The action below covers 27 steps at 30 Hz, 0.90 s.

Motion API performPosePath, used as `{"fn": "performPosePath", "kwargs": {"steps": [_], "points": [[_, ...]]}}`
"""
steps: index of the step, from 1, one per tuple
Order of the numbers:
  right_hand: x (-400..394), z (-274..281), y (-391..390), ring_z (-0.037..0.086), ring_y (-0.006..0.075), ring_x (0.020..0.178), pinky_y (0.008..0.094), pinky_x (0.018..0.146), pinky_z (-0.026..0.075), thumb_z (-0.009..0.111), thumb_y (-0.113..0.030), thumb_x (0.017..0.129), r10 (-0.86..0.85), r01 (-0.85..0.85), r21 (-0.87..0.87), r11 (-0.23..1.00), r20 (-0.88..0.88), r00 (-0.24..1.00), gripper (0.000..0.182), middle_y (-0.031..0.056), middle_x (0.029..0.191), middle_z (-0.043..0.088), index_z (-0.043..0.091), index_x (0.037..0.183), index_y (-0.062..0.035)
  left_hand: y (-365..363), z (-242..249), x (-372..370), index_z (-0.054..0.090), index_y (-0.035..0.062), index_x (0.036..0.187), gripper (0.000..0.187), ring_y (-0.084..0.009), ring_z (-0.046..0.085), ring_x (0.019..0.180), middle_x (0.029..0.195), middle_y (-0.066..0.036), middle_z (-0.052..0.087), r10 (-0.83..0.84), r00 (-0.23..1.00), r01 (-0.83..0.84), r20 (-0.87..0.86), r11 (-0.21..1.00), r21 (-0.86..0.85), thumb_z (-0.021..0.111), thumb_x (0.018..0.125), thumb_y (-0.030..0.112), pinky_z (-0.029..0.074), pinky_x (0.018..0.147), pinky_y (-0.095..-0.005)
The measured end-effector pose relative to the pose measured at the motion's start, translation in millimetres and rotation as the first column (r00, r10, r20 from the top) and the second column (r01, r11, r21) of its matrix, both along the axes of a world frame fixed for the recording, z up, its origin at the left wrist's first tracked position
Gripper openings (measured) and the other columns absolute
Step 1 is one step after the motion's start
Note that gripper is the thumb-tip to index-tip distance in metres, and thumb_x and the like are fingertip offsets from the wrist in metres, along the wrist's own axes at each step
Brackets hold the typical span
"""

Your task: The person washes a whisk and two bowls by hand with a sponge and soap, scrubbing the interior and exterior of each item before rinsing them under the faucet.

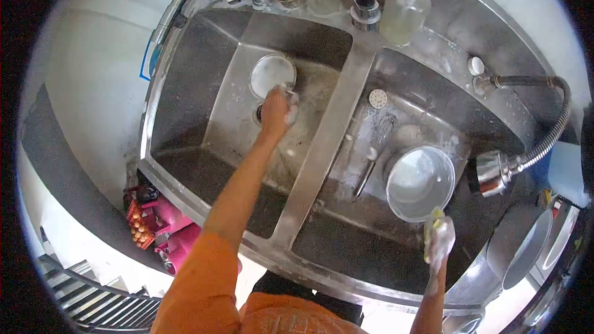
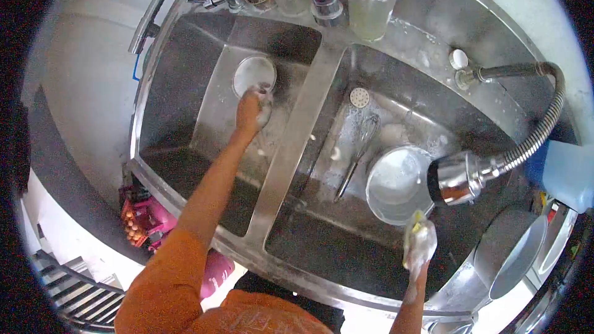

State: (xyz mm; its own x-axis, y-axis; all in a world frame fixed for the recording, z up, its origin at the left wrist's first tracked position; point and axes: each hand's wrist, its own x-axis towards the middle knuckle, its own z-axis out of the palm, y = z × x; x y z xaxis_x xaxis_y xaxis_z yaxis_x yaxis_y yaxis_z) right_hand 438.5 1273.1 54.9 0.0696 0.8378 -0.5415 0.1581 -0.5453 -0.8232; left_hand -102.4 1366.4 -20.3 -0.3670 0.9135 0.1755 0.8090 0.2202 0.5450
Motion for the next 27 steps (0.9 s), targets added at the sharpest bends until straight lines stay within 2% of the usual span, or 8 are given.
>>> {"fn": "performPosePath", "kwargs": {"steps": [1, 4, 8, 12, 13, 15, 20, 27], "points": [[4, -2, -8, 0.052, 0.0119, 0.072, 0.0260, 0.059, 0.046, 0.072, -0.046, 0.075, 0.115, -0.122, 0.031, 0.992, 0.161, 0.980, 0.053, -0.0006, 0.083, 0.053, 0.053, 0.106, -0.0079, -4, -38, -28, 0.057, 0.0044, 0.102, 0.027, -0.0329, 0.059, 0.091, 0.098, -0.014, 0.061, -0.176, 0.931, 0.169, -0.319, 0.984, -0.051, 0.065, 0.079, 0.016, 0.046, 0.077, -0.0432], [-24, 35, -13, 0.051, 0.0108, 0.071, 0.0255, 0.060, 0.046, 0.067, -0.028, 0.080, 0.073, -0.037, -0.231, 0.972, 0.149, 0.986, 0.031, 0.0005, 0.083, 0.054, 0.054, 0.101, -0.0085, 1, -109, -58, 0.055, 0.0024, 0.105, 0.035, -0.0353, 0.058, 0.096, 0.098, -0.016, 0.060, -0.216, 0.901, -0.083, -0.375, 0.764, -0.639, 0.067, 0.074, 0.013, 0.046, 0.080, -0.0449], [-1, 19, -48, 0.052, 0.0110, 0.071, 0.0253, 0.061, 0.046, 0.066, -0.022, 0.080, 0.126, -0.075, -0.159, 0.984, 0.337, 0.933, 0.027, 0.0010, 0.083, 0.054, 0.055, 0.100, -0.0079, 1, -96, -39, 0.057, 0.0036, 0.098, 0.025, -0.0338, 0.060, 0.094, 0.094, -0.017, 0.061, -0.147, 0.889, -0.057, -0.435, 0.905, -0.422, 0.063, 0.074, 0.007, 0.048, 0.078, -0.0459], [-4, 15, -52, 0.052, 0.0111, 0.071, 0.0252, 0.060, 0.046, 0.067, -0.023, 0.079, 0.042, -0.026, -0.057, 0.998, 0.306, 0.951, 0.029, 0.0014, 0.083, 0.054, 0.054, 0.099, -0.0067, -1, -33, -40, 0.058, 0.0049, 0.088, 0.010, -0.0291, 0.061, 0.077, 0.088, -0.015, 0.061, 0.114, 0.993, -0.112, -0.023, 0.992, 0.060, 0.054, 0.082, 0.011, 0.045, 0.063, -0.0395], [5, 6, -54, 0.053, 0.0112, 0.072, 0.0251, 0.060, 0.046, 0.067, -0.024, 0.079, -0.018, 0.019, -0.001, 1.000, 0.247, 0.969, 0.029, 0.0014, 0.084, 0.054, 0.054, 0.098, -0.0063, -3, -54, -54, 0.062, 0.0066, 0.088, 0.010, -0.0236, 0.058, 0.071, 0.079, -0.011, 0.059, 0.264, 0.839, -0.260, 0.475, 0.963, -0.076, 0.054, 0.083, 0.011, 0.043, 0.058, -0.0361], [-17, 26, -43, 0.053, 0.0111, 0.073, 0.0250, 0.061, 0.046, 0.066, -0.027, 0.079, -0.032, 0.028, 0.022, 0.999, 0.225, 0.974, 0.030, 0.0015, 0.084, 0.054, 0.054, 0.097, -0.0060, -18, -51, -68, 0.062, 0.0094, 0.094, 0.012, -0.0196, 0.057, 0.068, 0.077, -0.007, 0.058, 0.394, 0.474, -0.354, 0.788, 0.904, -0.239, 0.053, 0.086, 0.014, 0.044, 0.054, -0.0350], [-28, 48, -25, 0.052, 0.0112, 0.073, 0.0260, 0.061, 0.046, 0.066, -0.032, 0.078, -0.070, 0.060, 0.105, 0.993, 0.092, 0.993, 0.035, 0.0028, 0.087, 0.053, 0.053, 0.096, -0.0057, -73, 10, -85, 0.059, 0.0102, 0.100, 0.015, -0.0152, 0.059, 0.078, 0.088, -0.003, 0.060, 0.215, -0.013, -0.276, 0.976, 0.938, -0.210, 0.048, 0.092, 0.016, 0.050, 0.066, -0.0325], [-97, 69, 33, 0.057, 0.0179, 0.095, 0.0289, 0.081, 0.049, 0.061, -0.017, 0.082, -0.069, 0.094, 0.273, 0.957, -0.099, 0.993, 0.049, 0.0108, 0.112, 0.056, 0.047, 0.126, 0.0001, -56, 207, 55, 0.054, 0.0050, 0.109, 0.021, -0.0095, 0.054, 0.081, 0.093, -0.001, 0.058, 0.054, 0.395, -0.377, 0.917, 0.920, 0.108, 0.051, 0.094, 0.021, 0.045, 0.072, -0.0255]]}}
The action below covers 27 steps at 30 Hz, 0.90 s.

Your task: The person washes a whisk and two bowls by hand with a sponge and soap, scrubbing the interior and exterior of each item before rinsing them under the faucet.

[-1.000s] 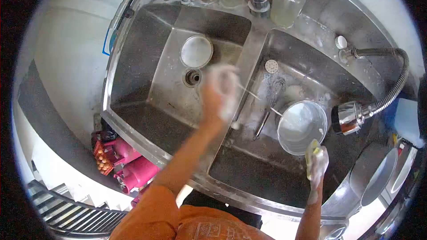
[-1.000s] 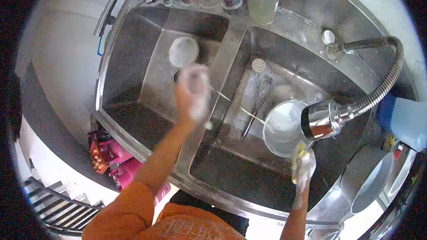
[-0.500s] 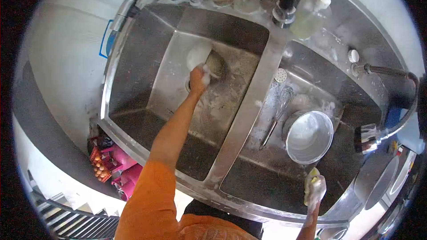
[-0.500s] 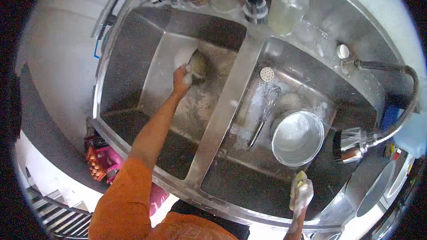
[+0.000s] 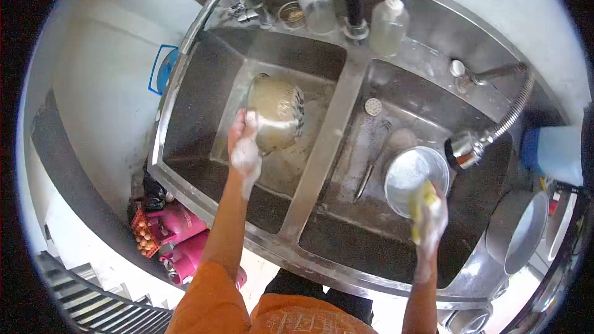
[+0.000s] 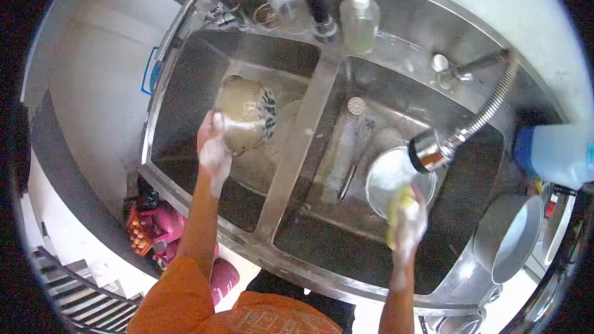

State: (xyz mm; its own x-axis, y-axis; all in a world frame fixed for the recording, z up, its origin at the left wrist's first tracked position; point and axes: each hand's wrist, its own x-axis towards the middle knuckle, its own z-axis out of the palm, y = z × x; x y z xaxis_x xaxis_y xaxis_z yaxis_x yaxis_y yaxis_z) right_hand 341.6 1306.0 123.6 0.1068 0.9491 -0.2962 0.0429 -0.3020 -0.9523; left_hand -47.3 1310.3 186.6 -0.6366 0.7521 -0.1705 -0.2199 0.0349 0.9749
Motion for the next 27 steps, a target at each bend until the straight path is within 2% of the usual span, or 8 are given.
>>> {"fn": "performPosePath", "kwargs": {"steps": [5, 8, 12, 14, 18, 22, 25, 27], "points": [[-88, 49, 63, 0.057, 0.0150, 0.092, 0.0258, 0.081, 0.048, 0.061, -0.011, 0.085, 0.272, -0.234, 0.209, 0.950, -0.178, 0.946, 0.045, 0.0080, 0.107, 0.059, 0.048, 0.126, -0.0007, -9, 41, 101, 0.054, 0.0014, 0.106, 0.023, -0.0090, 0.052, 0.086, 0.095, -0.003, 0.058, -0.269, 0.937, 0.269, -0.221, 0.963, -0.030, 0.050, 0.095, 0.021, 0.043, 0.075, -0.0251], [-97, 51, 102, 0.057, 0.0120, 0.074, 0.0271, 0.067, 0.048, 0.065, -0.021, 0.086, 0.188, -0.215, -0.140, 0.967, -0.182, 0.965, 0.036, 0.0034, 0.095, 0.062, 0.057, 0.115, -0.0018, 6, 29, 160, 0.055, 0.0009, 0.106, 0.034, -0.0116, 0.054, 0.086, 0.089, -0.003, 0.059, -0.482, 0.836, 0.422, -0.263, 0.870, -0.254, 0.050, 0.093, 0.032, 0.043, 0.079, -0.0277], [-104, 8, 52, 0.059, 0.0220, 0.090, 0.0371, 0.077, 0.047, 0.064, -0.016, 0.082, 0.128, -0.005, 0.333, 0.943, -0.350, 0.928, 0.025, 0.0087, 0.102, 0.063, 0.063, 0.105, -0.0064, 9, -57, 185, 0.054, 0.0024, 0.111, 0.034, -0.0150, 0.057, 0.089, 0.097, -0.003, 0.059, -0.369, 0.929, 0.369, 0.037, 0.929, -0.017, 0.049, 0.093, 0.031, 0.045, 0.081, -0.0298], [-75, 6, 38, 0.059, 0.0230, 0.100, 0.0425, 0.086, 0.044, 0.067, -0.018, 0.078, 0.075, -0.395, 0.695, 0.601, 0.443, 0.893, 0.027, 0.0045, 0.110, 0.064, 0.065, 0.105, -0.0133, 2, -59, 201, 0.055, 0.0025, 0.108, 0.029, -0.0161, 0.059, 0.086, 0.096, -0.004, 0.060, -0.251, 0.908, 0.233, 0.334, 0.968, 0.094, 0.048, 0.094, 0.027, 0.049, 0.076, -0.0317], [-50, -40, -12, 0.058, 0.0277, 0.103, 0.0470, 0.093, 0.040, 0.069, -0.024, 0.075, 0.123, -0.492, 0.695, 0.524, 0.510, 0.851, 0.030, 0.0039, 0.111, 0.064, 0.067, 0.104, -0.0189, 3, -67, 218, 0.054, 0.0035, 0.110, 0.026, -0.0120, 0.057, 0.086, 0.097, -0.002, 0.058, 0.064, 0.906, -0.033, 0.418, 0.996, -0.080, 0.045, 0.094, 0.022, 0.050, 0.075, -0.0289], [-36, -26, 18, 0.057, 0.0301, 0.104, 0.0477, 0.095, 0.039, 0.063, -0.030, 0.079, 0.259, -0.269, 0.622, 0.735, 0.109, 0.960, 0.036, 0.0075, 0.112, 0.061, 0.061, 0.111, -0.0125, 4, -51, 222, 0.056, 0.0015, 0.103, 0.020, -0.0125, 0.059, 0.080, 0.091, -0.001, 0.059, -0.277, 0.930, 0.301, 0.241, 0.951, -0.068, 0.045, 0.090, 0.010, 0.049, 0.067, -0.0296], [-28, -7, 65, 0.058, 0.0229, 0.101, 0.0359, 0.089, 0.047, 0.047, -0.029, 0.094, 0.112, -0.099, 0.061, 0.993, -0.727, 0.678, 0.039, 0.0135, 0.113, 0.057, 0.047, 0.122, -0.0013, 1, -41, 228, 0.058, 0.0008, 0.098, 0.017, -0.0162, 0.062, 0.072, 0.080, -0.005, 0.062, -0.499, 0.702, 0.425, -0.509, 0.866, -0.262, 0.047, 0.086, 0.007, 0.048, 0.063, -0.0315], [-8, -58, 114, 0.059, 0.0195, 0.097, 0.0306, 0.081, 0.051, 0.045, -0.030, 0.096, 0.203, -0.406, -0.178, 0.897, -0.648, 0.734, 0.038, 0.0110, 0.111, 0.057, 0.047, 0.120, -0.0016, 2, -50, 226, 0.059, -0.0001, 0.095, 0.016, -0.0213, 0.063, 0.067, 0.073, -0.012, 0.061, -0.472, 0.547, 0.428, -0.692, 0.868, -0.253, 0.049, 0.085, 0.008, 0.048, 0.060, -0.0319]]}}
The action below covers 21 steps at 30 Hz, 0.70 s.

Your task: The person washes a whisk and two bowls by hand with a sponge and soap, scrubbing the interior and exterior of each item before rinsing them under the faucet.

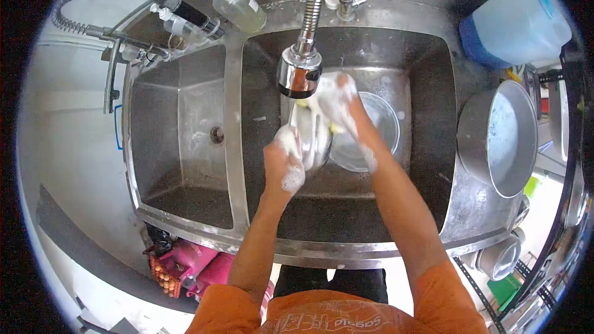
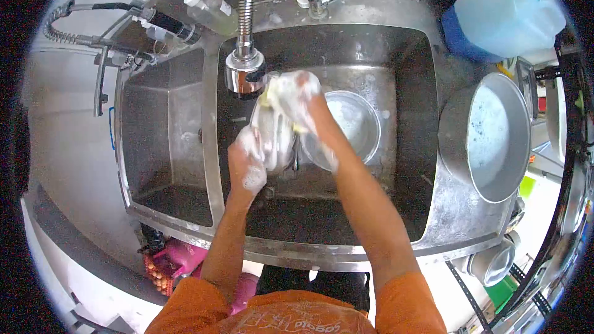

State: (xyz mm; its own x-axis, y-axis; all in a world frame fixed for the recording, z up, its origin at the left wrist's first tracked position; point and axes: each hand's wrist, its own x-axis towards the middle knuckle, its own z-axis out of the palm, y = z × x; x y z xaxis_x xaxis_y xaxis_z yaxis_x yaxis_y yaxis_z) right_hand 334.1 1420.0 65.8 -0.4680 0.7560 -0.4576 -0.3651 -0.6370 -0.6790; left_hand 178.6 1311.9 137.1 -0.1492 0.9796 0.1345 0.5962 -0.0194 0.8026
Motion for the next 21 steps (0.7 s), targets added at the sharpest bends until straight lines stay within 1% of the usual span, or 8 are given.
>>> {"fn": "performPosePath", "kwargs": {"steps": [2, 4, 6, 7, 10, 12, 17, 21], "points": [[-5, 34, -18, 0.056, 0.0231, 0.103, 0.0373, 0.088, 0.049, 0.057, -0.038, 0.088, -0.075, 0.044, 0.163, 0.986, 0.189, 0.979, 0.056, 0.0105, 0.118, 0.052, 0.039, 0.129, -0.0042, 2, -4, 8, 0.059, -0.0004, 0.094, 0.016, -0.0240, 0.063, 0.067, 0.073, -0.015, 0.060, 0.021, 0.998, -0.025, 0.061, 0.997, 0.072, 0.049, 0.085, 0.008, 0.048, 0.060, -0.0318], [-29, 50, -48, 0.054, 0.0231, 0.104, 0.0383, 0.088, 0.049, 0.060, -0.038, 0.087, -0.262, 0.258, 0.267, 0.929, -0.022, 0.965, 0.056, 0.0094, 0.116, 0.052, 0.040, 0.128, -0.0043, 2, -29, -4, 0.058, 0.0008, 0.101, 0.025, -0.0183, 0.063, 0.077, 0.085, -0.011, 0.064, 0.173, 0.932, -0.134, 0.318, 0.981, -0.141, 0.052, 0.090, 0.022, 0.049, 0.066, -0.0306], [-61, 46, -93, 0.055, 0.0195, 0.100, 0.0335, 0.081, 0.051, 0.053, -0.028, 0.092, -0.467, 0.631, 0.112, 0.768, -0.577, 0.670, 0.037, 0.0076, 0.103, 0.056, 0.050, 0.117, -0.0019, 10, -18, -5, 0.056, 0.0012, 0.106, 0.034, -0.0160, 0.062, 0.084, 0.094, -0.008, 0.064, 0.170, 0.743, -0.170, 0.647, 0.983, -0.063, 0.051, 0.093, 0.032, 0.049, 0.071, -0.0294], [-57, 19, -121, 0.053, 0.0199, 0.103, 0.0370, 0.086, 0.049, 0.054, -0.030, 0.091, -0.396, 0.510, -0.030, 0.859, -0.669, 0.629, 0.040, 0.0073, 0.106, 0.054, 0.048, 0.120, -0.0038, 17, 2, 0, 0.052, 0.0011, 0.115, 0.046, -0.0148, 0.056, 0.101, 0.111, -0.006, 0.059, 0.234, 0.646, -0.192, 0.726, 0.971, -0.142, 0.048, 0.094, 0.042, 0.048, 0.084, -0.0314], [-57, -11, -140, 0.053, 0.0210, 0.103, 0.0406, 0.087, 0.049, 0.061, -0.034, 0.087, -0.404, 0.596, 0.201, 0.777, -0.566, 0.718, 0.051, 0.0062, 0.109, 0.051, 0.039, 0.126, -0.0118, 41, 23, -3, 0.046, 0.0048, 0.129, 0.046, -0.0201, 0.052, 0.111, 0.122, -0.006, 0.054, 0.290, 0.230, -0.237, 0.929, 0.942, -0.236, 0.044, 0.097, 0.037, 0.039, 0.099, -0.0370], [-41, -20, -122, 0.055, 0.0218, 0.100, 0.0391, 0.084, 0.050, 0.059, -0.033, 0.088, -0.589, 0.599, 0.097, 0.795, -0.116, 0.800, 0.044, 0.0057, 0.107, 0.052, 0.041, 0.123, -0.0115, 43, 23, 11, 0.042, 0.0057, 0.133, 0.046, -0.0224, 0.048, 0.119, 0.132, -0.008, 0.048, 0.396, 0.337, -0.381, 0.854, 0.887, -0.261, 0.042, 0.097, 0.035, 0.036, 0.104, -0.0378], [10, -61, -77, 0.056, 0.0201, 0.098, 0.0338, 0.081, 0.050, 0.040, -0.048, 0.095, -0.635, 0.635, 0.038, 0.772, 0.101, 0.766, 0.058, 0.0095, 0.118, 0.054, 0.035, 0.137, -0.0086, 42, 14, 12, 0.046, 0.0002, 0.128, 0.043, -0.0209, 0.049, 0.116, 0.128, -0.009, 0.051, 0.411, 0.309, -0.259, 0.858, 0.904, -0.340, 0.045, 0.097, 0.030, 0.037, 0.101, -0.0372], [44, -17, -21, 0.058, 0.0199, 0.095, 0.0322, 0.077, 0.051, 0.039, -0.054, 0.093, -0.458, 0.486, -0.053, 0.872, 0.260, 0.850, 0.061, 0.0117, 0.113, 0.057, 0.043, 0.130, -0.0066, 37, 1, 28, 0.061, -0.0038, 0.101, 0.032, -0.0233, 0.062, 0.087, 0.093, -0.014, 0.065, 0.319, 0.707, -0.273, 0.632, 0.947, -0.172, 0.047, 0.096, 0.025, 0.044, 0.073, -0.0322]]}}
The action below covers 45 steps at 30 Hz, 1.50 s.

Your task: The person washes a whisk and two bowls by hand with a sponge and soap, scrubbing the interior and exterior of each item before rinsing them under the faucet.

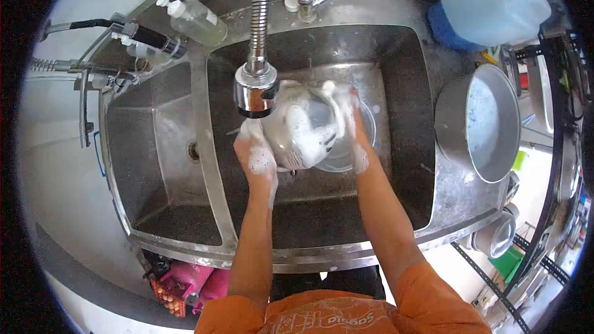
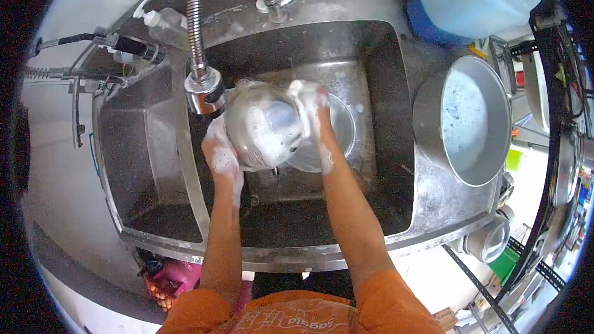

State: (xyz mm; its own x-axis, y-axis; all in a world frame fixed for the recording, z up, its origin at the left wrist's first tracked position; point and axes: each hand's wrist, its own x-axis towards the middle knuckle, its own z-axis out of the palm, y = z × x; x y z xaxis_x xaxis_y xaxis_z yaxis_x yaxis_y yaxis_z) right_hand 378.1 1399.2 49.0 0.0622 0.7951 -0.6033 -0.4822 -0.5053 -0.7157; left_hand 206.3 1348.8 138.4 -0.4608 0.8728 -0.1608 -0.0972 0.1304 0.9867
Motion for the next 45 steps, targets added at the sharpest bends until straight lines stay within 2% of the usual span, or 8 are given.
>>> {"fn": "performPosePath", "kwargs": {"steps": [6, 10, 15, 18, 26, 29, 34, 45], "points": [[4, 52, 7, 0.062, 0.0193, 0.086, 0.0333, 0.079, 0.050, 0.054, -0.024, 0.086, 0.202, -0.375, 0.086, 0.923, 0.721, 0.663, 0.033, 0.0111, 0.094, 0.064, 0.057, 0.112, -0.0029, 20, 1, 22, 0.061, -0.0023, 0.092, 0.019, -0.0411, 0.061, 0.075, 0.078, -0.023, 0.063, -0.400, 0.563, 0.246, -0.723, 0.917, -0.315, 0.057, 0.084, 0.014, 0.047, 0.064, -0.0437], [-76, 6, -20, 0.063, 0.0208, 0.086, 0.0309, 0.073, 0.053, 0.048, -0.025, 0.092, -0.270, 0.073, 0.469, 0.880, 0.369, 0.889, 0.029, 0.0127, 0.103, 0.061, 0.056, 0.112, -0.0045, 11, 9, 23, 0.062, -0.0037, 0.095, 0.018, -0.0237, 0.061, 0.067, 0.076, -0.015, 0.066, -0.349, 0.619, 0.380, -0.703, 0.917, -0.121, 0.057, 0.086, 0.011, 0.048, 0.061, -0.0379], [10, 18, 34, 0.061, 0.0161, 0.088, 0.0287, 0.071, 0.053, 0.058, -0.015, 0.086, 0.204, -0.144, 0.155, 0.977, -0.508, 0.837, 0.017, 0.0078, 0.094, 0.060, 0.061, 0.100, -0.0055, -8, 17, 22, 0.060, -0.0066, 0.103, 0.021, -0.0142, 0.061, 0.076, 0.081, -0.011, 0.067, -0.269, 0.694, 0.268, -0.668, 0.957, -0.108, 0.054, 0.089, 0.009, 0.048, 0.070, -0.0310], [7, -59, 24, 0.060, 0.0142, 0.079, 0.0273, 0.065, 0.053, 0.060, -0.019, 0.086, 0.260, -0.397, 0.442, 0.805, 0.339, 0.904, 0.024, 0.0068, 0.092, 0.060, 0.058, 0.105, -0.0047, -2, 13, 16, 0.059, -0.0050, 0.107, 0.029, -0.0143, 0.058, 0.079, 0.087, -0.009, 0.064, -0.198, 0.901, 0.204, -0.386, 0.979, -0.025, 0.056, 0.090, 0.018, 0.047, 0.072, -0.0286], [-92, -130, -133, 0.058, 0.0176, 0.079, 0.0300, 0.064, 0.052, 0.053, -0.041, 0.089, -0.247, 0.162, -0.187, 0.969, -0.749, 0.615, 0.044, 0.0081, 0.094, 0.056, 0.049, 0.114, -0.0052, 11, -26, 9, 0.050, 0.0048, 0.112, 0.034, -0.0179, 0.052, 0.099, 0.107, -0.006, 0.054, 0.192, 0.979, -0.194, 0.069, 0.981, 0.021, 0.048, 0.093, 0.033, 0.042, 0.088, -0.0348], [-23, -118, -108, 0.061, 0.0264, 0.081, 0.0346, 0.069, 0.052, 0.056, -0.035, 0.087, 0.382, -0.520, 0.008, 0.854, 0.670, 0.637, 0.042, 0.0138, 0.095, 0.059, 0.049, 0.112, -0.0016, 10, -37, -12, 0.051, 0.0052, 0.115, 0.033, -0.0175, 0.053, 0.101, 0.109, -0.006, 0.055, 0.015, 0.983, -0.028, 0.185, 0.997, 0.066, 0.049, 0.093, 0.029, 0.044, 0.088, -0.0338], [71, -178, -123, 0.061, 0.0239, 0.084, 0.0358, 0.074, 0.051, 0.052, -0.018, 0.088, 0.637, -0.730, -0.329, 0.599, 0.748, 0.185, 0.032, 0.0156, 0.097, 0.062, 0.052, 0.115, -0.0004, 30, -41, -13, 0.055, 0.0021, 0.111, 0.032, -0.0177, 0.058, 0.089, 0.104, -0.008, 0.058, -0.026, 0.864, 0.060, 0.503, 0.997, -0.051, 0.058, 0.086, 0.021, 0.049, 0.069, -0.0305], [199, 246, -73, 0.058, 0.0234, 0.101, 0.0326, 0.087, 0.046, 0.059, -0.025, 0.080, 0.012, -0.107, 0.169, 0.980, 0.487, 0.873, 0.046, 0.0157, 0.113, 0.055, 0.053, 0.116, 0.0029, 41, -48, 12, 0.037, -0.0059, 0.130, 0.049, -0.0235, 0.055, 0.107, 0.117, -0.013, 0.055, -0.294, 0.802, 0.336, 0.520, 0.942, 0.014, 0.055, 0.087, 0.008, 0.044, 0.094, -0.0357]]}}
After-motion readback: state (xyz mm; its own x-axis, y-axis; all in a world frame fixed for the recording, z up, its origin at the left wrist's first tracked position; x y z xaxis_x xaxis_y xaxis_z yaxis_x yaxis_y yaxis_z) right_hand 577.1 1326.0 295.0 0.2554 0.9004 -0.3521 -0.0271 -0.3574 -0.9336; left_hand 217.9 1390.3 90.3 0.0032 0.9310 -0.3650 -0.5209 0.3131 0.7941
